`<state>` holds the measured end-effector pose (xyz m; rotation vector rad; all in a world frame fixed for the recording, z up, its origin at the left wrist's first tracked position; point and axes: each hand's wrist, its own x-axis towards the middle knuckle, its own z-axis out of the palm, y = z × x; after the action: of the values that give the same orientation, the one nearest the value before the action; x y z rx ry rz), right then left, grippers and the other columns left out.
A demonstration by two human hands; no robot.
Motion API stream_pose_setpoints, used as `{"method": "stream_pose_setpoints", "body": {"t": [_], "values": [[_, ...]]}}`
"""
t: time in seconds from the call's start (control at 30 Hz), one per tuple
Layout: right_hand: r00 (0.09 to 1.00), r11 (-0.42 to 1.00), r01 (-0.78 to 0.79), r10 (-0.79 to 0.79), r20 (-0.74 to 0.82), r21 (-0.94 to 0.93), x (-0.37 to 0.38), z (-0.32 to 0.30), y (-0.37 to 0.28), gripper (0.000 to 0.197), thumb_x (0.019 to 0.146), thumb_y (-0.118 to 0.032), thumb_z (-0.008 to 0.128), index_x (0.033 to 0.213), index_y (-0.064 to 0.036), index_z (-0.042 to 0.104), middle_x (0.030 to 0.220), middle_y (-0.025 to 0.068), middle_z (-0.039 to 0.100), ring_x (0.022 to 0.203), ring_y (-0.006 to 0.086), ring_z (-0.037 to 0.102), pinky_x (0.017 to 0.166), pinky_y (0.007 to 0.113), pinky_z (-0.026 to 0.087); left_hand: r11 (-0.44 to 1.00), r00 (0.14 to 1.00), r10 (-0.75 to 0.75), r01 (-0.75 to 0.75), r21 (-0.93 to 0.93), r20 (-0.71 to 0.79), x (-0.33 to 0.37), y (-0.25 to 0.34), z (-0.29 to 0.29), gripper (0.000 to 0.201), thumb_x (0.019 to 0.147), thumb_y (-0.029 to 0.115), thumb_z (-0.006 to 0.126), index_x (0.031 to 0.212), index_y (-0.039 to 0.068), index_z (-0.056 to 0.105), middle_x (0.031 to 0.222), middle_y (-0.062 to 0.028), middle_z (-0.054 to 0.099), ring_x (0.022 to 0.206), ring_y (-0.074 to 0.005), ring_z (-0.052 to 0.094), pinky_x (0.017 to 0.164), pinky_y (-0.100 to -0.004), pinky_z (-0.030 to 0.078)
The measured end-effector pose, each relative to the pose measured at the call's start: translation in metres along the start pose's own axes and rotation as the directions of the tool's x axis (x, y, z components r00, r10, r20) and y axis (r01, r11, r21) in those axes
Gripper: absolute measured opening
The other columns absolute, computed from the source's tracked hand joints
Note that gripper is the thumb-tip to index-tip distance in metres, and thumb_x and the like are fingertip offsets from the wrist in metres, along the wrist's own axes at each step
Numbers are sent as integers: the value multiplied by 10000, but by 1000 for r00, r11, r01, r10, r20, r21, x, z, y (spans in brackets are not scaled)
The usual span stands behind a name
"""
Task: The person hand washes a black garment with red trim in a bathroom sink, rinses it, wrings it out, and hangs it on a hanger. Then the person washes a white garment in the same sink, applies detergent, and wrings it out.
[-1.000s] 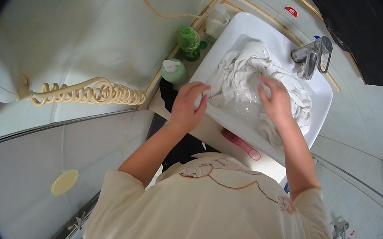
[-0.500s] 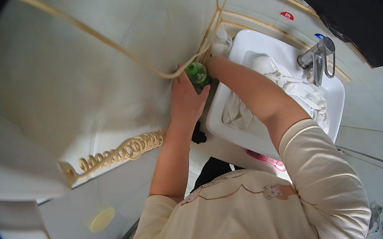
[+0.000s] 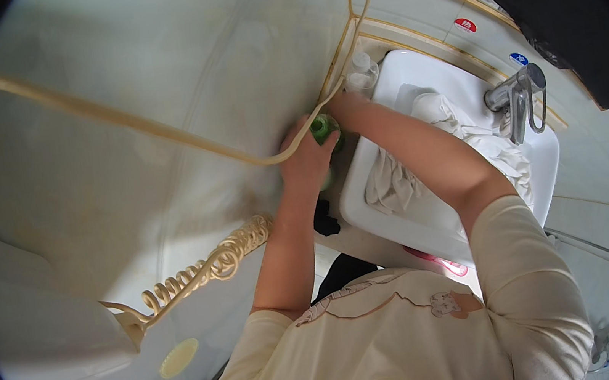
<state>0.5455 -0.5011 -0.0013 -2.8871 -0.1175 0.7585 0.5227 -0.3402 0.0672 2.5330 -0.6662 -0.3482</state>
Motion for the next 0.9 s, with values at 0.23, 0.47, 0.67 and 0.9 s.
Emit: {"method": "stream_pose_setpoints", "body": {"t": [0.23,0.47,0.67,0.9], "values": [[822,383,348,315,-475,856,-139,-14,-12,338,778,22,659,1097,-43,568,1175,104,566,1084,198,593,951,328,483,989,990,137,-139,-56,-44,-8,10,0,523,736,304,764,1162,64,580,1040,-149,662,990,-330,616,840,-413,488],[652,490,555,246,-717,672,-147,-2,-29,417,753,-14,658,1161,-98,628,1175,81,598,1101,265,557,963,341,452,964,964,261,-262,-36,-44,-9,23,7,523,694,236,783,1149,73,582,1044,-146,661,979,-321,617,818,-407,496],[709,792,350,126,-694,501,-144,-4,-18,379,744,-50,678,1112,-136,667,1115,74,617,1112,269,525,936,367,460,957,955,289,-288,28,-74,-3,13,12,561,644,271,823,1100,51,582,946,-129,676,892,-319,640,750,-409,506],[863,979,-7,108,-493,202,-132,-35,-35,228,777,-262,707,931,-99,667,971,82,624,909,281,606,758,407,500,982,982,174,-178,57,68,1,11,9,590,662,336,805,1140,64,594,1013,-115,686,946,-315,638,797,-411,498]]}}
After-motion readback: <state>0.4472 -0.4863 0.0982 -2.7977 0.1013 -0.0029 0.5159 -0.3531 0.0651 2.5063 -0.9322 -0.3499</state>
